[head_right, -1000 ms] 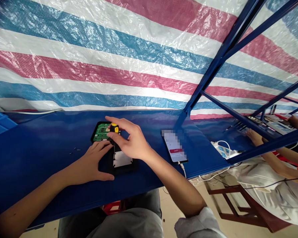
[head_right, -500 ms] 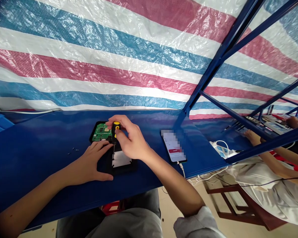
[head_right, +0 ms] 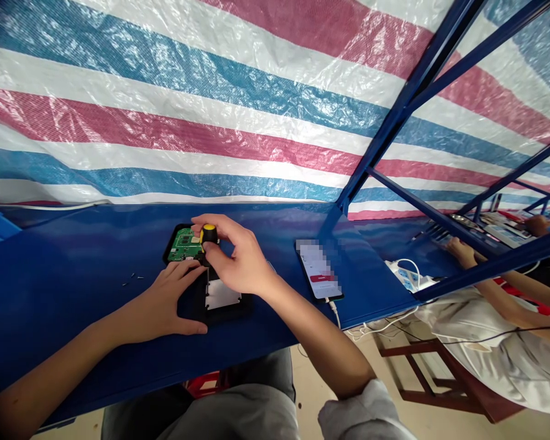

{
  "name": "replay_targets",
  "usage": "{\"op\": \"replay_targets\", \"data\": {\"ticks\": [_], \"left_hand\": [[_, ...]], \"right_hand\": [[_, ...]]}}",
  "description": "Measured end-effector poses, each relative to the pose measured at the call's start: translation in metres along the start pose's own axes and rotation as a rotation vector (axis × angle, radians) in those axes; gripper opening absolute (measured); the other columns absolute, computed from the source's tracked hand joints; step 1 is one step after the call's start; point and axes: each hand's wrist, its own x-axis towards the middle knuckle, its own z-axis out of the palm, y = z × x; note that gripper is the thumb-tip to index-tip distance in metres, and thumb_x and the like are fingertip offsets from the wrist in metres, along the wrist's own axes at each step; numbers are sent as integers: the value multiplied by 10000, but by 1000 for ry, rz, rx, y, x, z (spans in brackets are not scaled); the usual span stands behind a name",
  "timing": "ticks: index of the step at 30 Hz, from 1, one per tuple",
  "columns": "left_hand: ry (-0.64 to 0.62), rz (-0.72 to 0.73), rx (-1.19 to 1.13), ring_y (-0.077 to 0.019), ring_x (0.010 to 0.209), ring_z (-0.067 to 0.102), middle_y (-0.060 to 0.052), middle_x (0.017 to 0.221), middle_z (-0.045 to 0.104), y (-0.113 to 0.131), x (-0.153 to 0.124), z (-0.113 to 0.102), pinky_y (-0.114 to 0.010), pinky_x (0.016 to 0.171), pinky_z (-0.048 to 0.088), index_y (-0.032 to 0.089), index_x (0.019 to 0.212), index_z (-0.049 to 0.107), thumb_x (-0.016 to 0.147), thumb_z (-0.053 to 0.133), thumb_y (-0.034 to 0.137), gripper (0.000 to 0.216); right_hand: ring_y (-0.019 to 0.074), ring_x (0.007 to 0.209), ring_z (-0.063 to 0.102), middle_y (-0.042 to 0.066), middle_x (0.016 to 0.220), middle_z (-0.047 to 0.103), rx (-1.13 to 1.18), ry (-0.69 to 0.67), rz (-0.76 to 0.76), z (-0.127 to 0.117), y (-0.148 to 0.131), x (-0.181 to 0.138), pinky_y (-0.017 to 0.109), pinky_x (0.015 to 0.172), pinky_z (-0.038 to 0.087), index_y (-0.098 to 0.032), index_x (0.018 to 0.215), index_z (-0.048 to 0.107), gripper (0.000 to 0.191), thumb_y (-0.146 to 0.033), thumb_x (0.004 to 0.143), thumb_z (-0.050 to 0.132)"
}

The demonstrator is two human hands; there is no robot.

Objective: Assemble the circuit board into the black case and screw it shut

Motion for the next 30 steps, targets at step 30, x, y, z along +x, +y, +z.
{"op": "replay_targets", "data": {"ticks": [30], "left_hand": [[-31,-29,35,-457,1439,225,-129,1589,288,1,0,-1,-598,1094,365,256,1548,301,667,627,817,1094]], "right_hand": [[188,1041,629,56,1082,653,-134,69,-83,1,0,1,369,928,532,-219,1047,639,189,-229,862,675]]}}
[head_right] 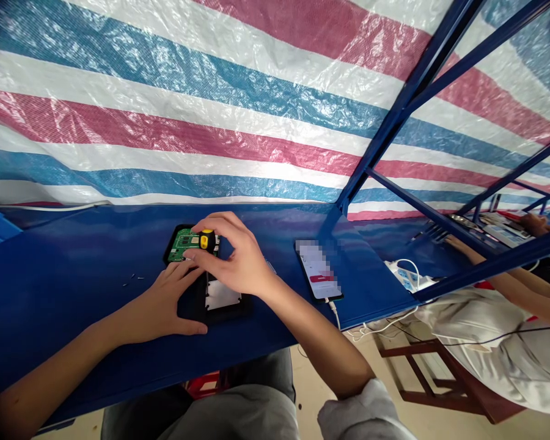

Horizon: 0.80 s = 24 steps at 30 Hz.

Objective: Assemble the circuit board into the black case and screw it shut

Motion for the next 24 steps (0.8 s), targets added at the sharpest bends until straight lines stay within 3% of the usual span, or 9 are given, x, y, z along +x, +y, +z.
{"op": "replay_targets", "data": {"ticks": [2,6,12,15,18,24], "left_hand": [[-20,-11,4,-453,1445,211,-142,1586,287,2,0,-1,-603,1100,359,232,1548,299,667,618,826,1110],[5,11,4,-437,1431,254,-136,1549,345,3,1,-2,-587,1099,370,240,1538,316,665,631,815,1092],[15,18,7,-444,1430,252,-132,1553,341,0,1,0,-596,1094,371,255,1541,312,671,631,809,1080],[16,14,2,-448,1431,254,-130,1552,346,2,0,-1,-592,1085,384,263,1540,315,671,633,806,1073],[-13,-3,1,-442,1439,239,-146,1557,329,6,1,-5,-595,1092,375,236,1543,306,670,617,824,1097],[-48,-29,3,-454,1445,216,-156,1576,297,8,2,-8,-614,1103,350,210,1541,310,658,604,844,1126]], "right_hand": [[173,1001,636,49,1061,658,17,5,13,0,0,0,349,898,539,-223,1055,641,187,-217,869,664],[172,1095,648,53,1142,667,173,-65,80,0,1,-2,365,938,543,-242,1189,555,305,-119,925,464],[193,1082,632,53,1123,653,-11,-7,7,0,0,-1,376,949,534,-238,1067,625,186,-215,883,633],[175,1055,652,49,1117,661,46,-38,51,1,2,-2,350,901,558,-247,1151,595,242,-187,925,535],[172,1123,644,54,1200,651,144,-85,95,1,2,-4,371,948,549,-246,1208,529,315,-130,932,433],[198,1093,624,53,1123,652,-36,-6,-5,0,0,-1,383,956,533,-239,1059,628,202,-247,863,675]]}}
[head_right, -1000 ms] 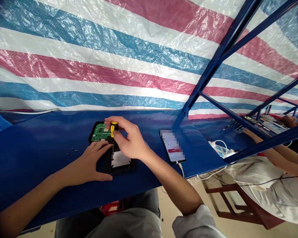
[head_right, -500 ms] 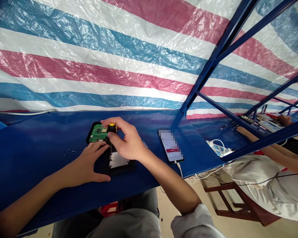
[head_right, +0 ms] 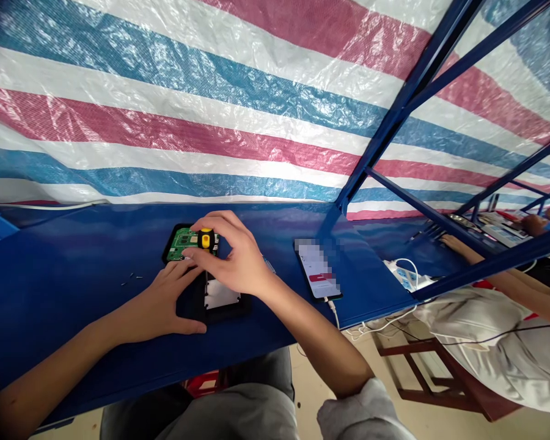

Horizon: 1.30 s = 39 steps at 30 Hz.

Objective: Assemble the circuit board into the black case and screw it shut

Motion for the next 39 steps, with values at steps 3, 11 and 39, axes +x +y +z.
{"op": "replay_targets", "data": {"ticks": [3,11,39], "left_hand": [[3,2,-10,-455,1449,212,-146,1579,299,-1,-1,0,-601,1098,367,233,1541,316,654,615,838,1115],[-12,-12,-27,-459,1446,211,-154,1578,297,5,-2,-4,-618,1100,352,240,1544,311,652,610,844,1118],[8,8,-23,-455,1438,238,-146,1575,312,1,-2,-2,-592,1086,379,256,1539,325,664,625,820,1084]], "right_hand": [[175,1023,645,45,1081,667,34,-21,2,-2,1,2,361,897,552,-244,1093,646,201,-184,912,584],[180,1019,645,42,1080,663,13,-11,15,-1,1,2,368,908,553,-247,1052,668,182,-234,870,672],[173,994,655,40,1060,670,74,-77,39,-4,-1,2,366,912,553,-259,1135,623,254,-172,906,555]]}}
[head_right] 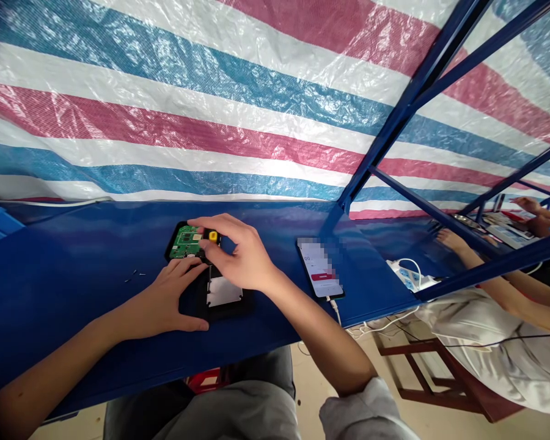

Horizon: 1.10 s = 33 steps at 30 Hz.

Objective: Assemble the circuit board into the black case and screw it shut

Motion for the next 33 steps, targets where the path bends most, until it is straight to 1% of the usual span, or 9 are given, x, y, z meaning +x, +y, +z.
{"op": "replay_targets", "data": {"ticks": [4,8,12,15,18,22,25,28,33], "left_hand": [[19,12,-5,-454,1424,269,-139,1554,348,0,0,0,-592,1075,392,265,1529,345,655,637,813,1073],[27,23,-6,-454,1422,266,-132,1562,335,-3,1,3,-592,1075,389,284,1545,310,660,632,813,1080],[19,16,13,-461,1430,247,-143,1567,322,-4,1,4,-600,1083,375,257,1542,317,660,618,828,1093],[31,14,10,-459,1427,259,-125,1567,333,-2,0,3,-587,1073,397,266,1531,341,652,629,822,1079],[25,1,4,-453,1424,271,-127,1559,348,0,0,0,-581,1080,395,262,1523,360,641,642,818,1080],[18,6,-1,-458,1417,273,-138,1558,342,1,0,-1,-597,1065,401,269,1532,341,654,628,820,1075],[26,7,2,-462,1414,272,-136,1552,348,2,1,0,-597,1064,399,261,1525,354,646,625,828,1081],[19,0,7,-462,1419,265,-136,1545,356,3,1,-2,-599,1075,384,256,1512,374,640,626,833,1075],[-14,-7,9,-445,1438,232,-154,1563,311,4,0,-3,-596,1104,352,232,1530,327,657,602,845,1102]], "right_hand": [[173,1098,657,39,1173,659,144,-36,53,1,3,-4,391,963,548,-271,1209,518,354,-107,907,432],[204,1205,604,60,1218,646,39,-2,28,3,2,-3,410,1025,511,-257,1116,581,214,-195,912,564],[198,1077,629,56,1141,641,-91,51,-37,1,1,1,394,954,537,-264,1085,659,204,-230,884,647],[182,1016,651,44,1113,666,-10,-8,14,0,2,-1,377,883,567,-280,1200,602,295,-186,930,531],[175,1078,659,47,1197,659,108,-26,46,1,3,-4,390,931,565,-271,1247,514,346,-136,937,443],[200,1155,628,58,1212,654,45,11,30,3,2,-4,409,997,533,-253,1129,579,212,-228,918,583],[198,1076,636,48,1128,662,-72,67,0,2,1,-1,390,945,549,-264,1062,652,185,-266,878,671],[181,1016,646,40,1084,666,-43,34,2,0,1,0,378,905,561,-278,1138,645,233,-218,920,587],[171,1131,644,42,1217,655,162,-33,48,2,4,-4,398,969,551,-275,1224,503,324,-132,945,422]]}}
